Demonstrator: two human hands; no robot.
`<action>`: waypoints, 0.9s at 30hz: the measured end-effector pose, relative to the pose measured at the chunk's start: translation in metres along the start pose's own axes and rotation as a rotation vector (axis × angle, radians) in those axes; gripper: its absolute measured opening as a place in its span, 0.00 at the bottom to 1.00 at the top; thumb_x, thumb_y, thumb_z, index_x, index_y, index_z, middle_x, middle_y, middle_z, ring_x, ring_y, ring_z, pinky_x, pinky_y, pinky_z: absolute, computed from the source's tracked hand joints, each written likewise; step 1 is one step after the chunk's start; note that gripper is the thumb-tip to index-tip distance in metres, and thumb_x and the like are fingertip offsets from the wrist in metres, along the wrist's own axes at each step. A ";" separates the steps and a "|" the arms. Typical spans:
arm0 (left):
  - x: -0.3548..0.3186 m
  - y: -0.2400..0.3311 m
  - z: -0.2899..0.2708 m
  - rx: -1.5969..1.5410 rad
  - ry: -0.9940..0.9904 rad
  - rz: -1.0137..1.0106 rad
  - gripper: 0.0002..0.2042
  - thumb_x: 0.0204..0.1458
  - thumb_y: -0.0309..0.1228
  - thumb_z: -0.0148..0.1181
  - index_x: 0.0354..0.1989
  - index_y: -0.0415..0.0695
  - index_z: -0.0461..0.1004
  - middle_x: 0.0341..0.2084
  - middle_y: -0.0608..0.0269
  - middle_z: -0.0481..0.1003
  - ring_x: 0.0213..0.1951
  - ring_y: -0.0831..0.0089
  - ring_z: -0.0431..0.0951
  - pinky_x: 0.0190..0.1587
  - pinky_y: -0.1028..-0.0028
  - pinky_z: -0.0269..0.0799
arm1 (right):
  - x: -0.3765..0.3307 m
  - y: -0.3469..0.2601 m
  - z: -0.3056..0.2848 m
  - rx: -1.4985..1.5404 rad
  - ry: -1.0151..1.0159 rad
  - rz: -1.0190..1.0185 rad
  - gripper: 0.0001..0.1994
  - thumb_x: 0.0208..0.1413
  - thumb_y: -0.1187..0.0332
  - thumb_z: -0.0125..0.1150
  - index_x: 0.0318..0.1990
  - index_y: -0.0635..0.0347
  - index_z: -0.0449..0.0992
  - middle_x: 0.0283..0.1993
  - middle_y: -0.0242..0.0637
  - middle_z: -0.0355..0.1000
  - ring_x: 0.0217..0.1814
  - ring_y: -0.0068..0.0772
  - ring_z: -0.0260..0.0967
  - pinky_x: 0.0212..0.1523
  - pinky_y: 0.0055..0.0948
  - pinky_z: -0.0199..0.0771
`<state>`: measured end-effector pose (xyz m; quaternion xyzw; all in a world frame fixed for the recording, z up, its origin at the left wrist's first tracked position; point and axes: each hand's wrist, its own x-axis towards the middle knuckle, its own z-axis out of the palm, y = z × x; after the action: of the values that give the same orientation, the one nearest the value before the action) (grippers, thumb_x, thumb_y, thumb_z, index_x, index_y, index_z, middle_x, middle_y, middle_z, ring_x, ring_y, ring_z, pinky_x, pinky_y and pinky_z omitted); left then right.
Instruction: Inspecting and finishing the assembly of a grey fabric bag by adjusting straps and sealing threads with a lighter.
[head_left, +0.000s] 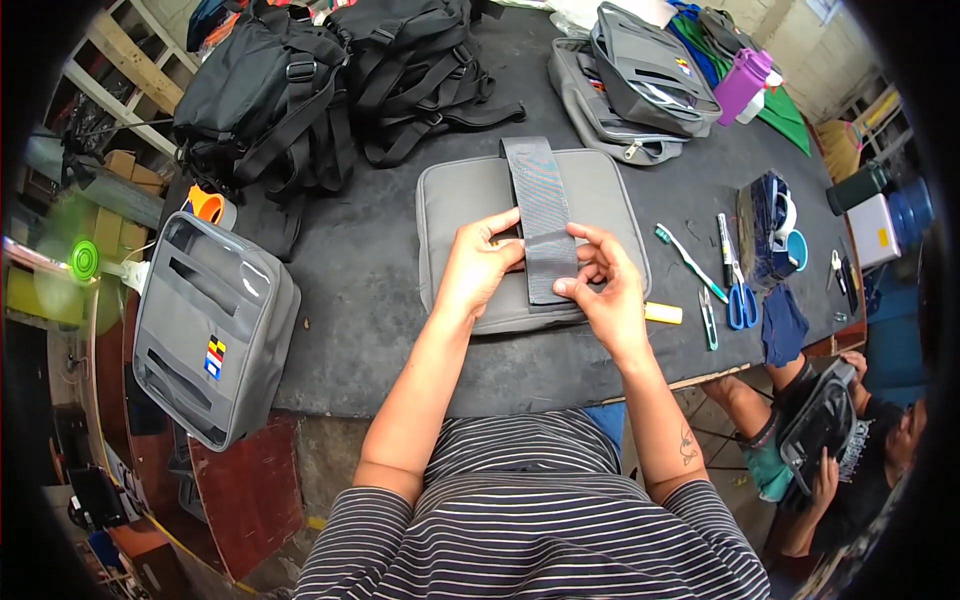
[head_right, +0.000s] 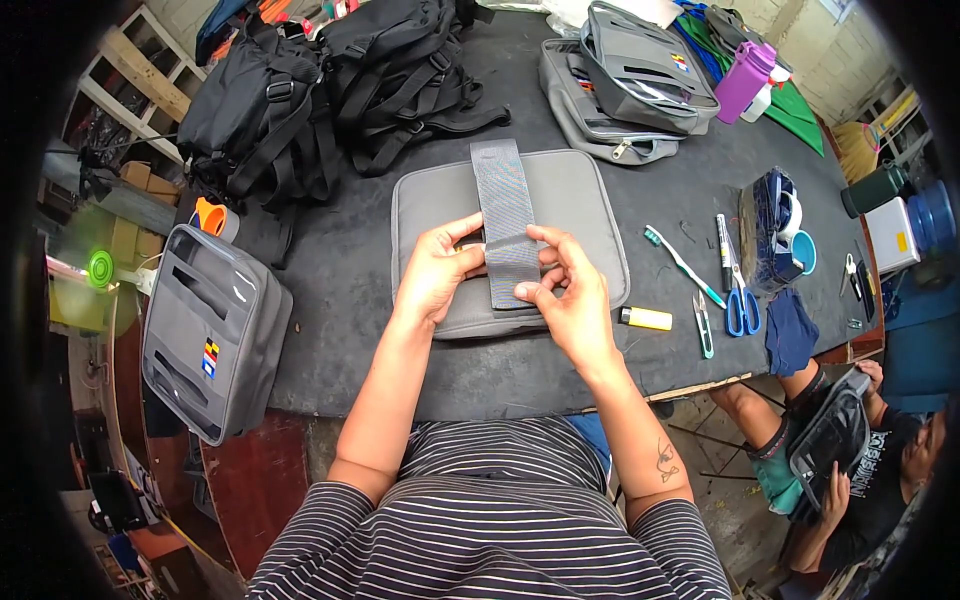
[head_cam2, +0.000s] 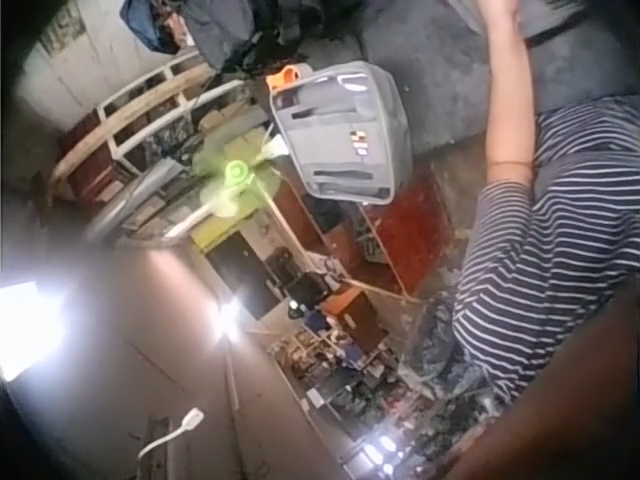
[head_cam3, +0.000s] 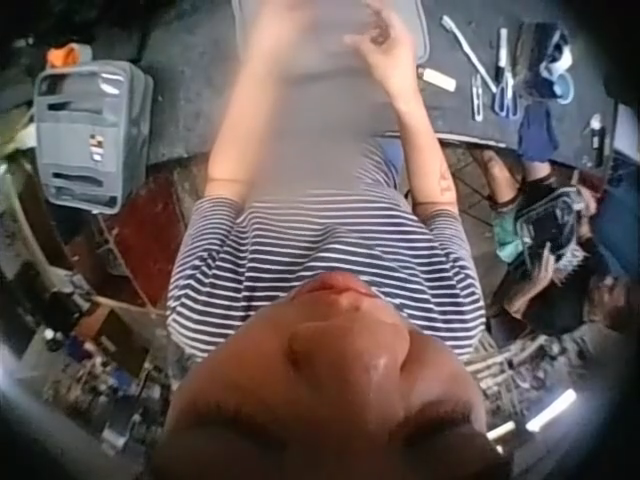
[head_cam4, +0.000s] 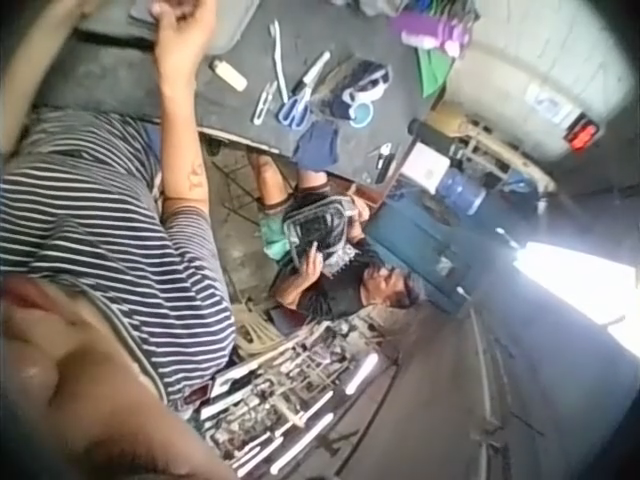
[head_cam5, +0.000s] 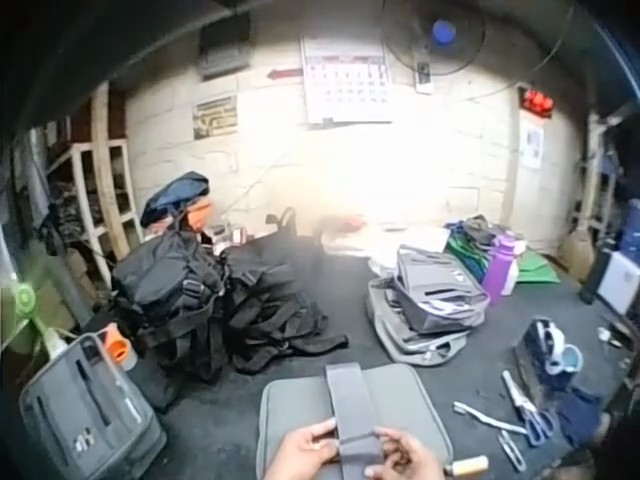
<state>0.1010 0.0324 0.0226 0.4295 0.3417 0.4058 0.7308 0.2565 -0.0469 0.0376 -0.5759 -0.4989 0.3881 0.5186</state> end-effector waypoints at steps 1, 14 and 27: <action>0.001 -0.001 -0.001 -0.009 -0.011 0.004 0.23 0.51 0.15 0.48 0.59 0.31 0.65 0.38 0.57 0.78 0.35 0.77 0.79 0.42 0.77 0.75 | 0.001 0.001 -0.001 -0.010 -0.009 0.001 0.34 0.36 0.86 0.66 0.57 0.59 0.69 0.40 0.28 0.61 0.28 0.11 0.57 0.32 0.12 0.62; 0.006 0.005 -0.007 -0.017 -0.037 -0.038 0.21 0.52 0.19 0.54 0.58 0.34 0.66 0.49 0.56 0.73 0.46 0.72 0.76 0.49 0.72 0.74 | 0.009 0.009 -0.003 -0.091 -0.003 0.009 0.21 0.38 0.84 0.68 0.43 0.61 0.71 0.36 0.28 0.65 0.28 0.12 0.61 0.31 0.14 0.64; 0.011 0.002 -0.009 -0.092 0.013 -0.039 0.21 0.52 0.18 0.54 0.57 0.34 0.66 0.44 0.55 0.76 0.41 0.73 0.78 0.42 0.75 0.76 | 0.013 0.007 -0.003 -0.180 -0.026 -0.234 0.18 0.38 0.84 0.66 0.41 0.62 0.77 0.47 0.33 0.68 0.32 0.17 0.66 0.36 0.18 0.68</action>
<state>0.0976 0.0455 0.0192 0.3862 0.3358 0.4093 0.7554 0.2626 -0.0350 0.0323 -0.5529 -0.6019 0.2862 0.5002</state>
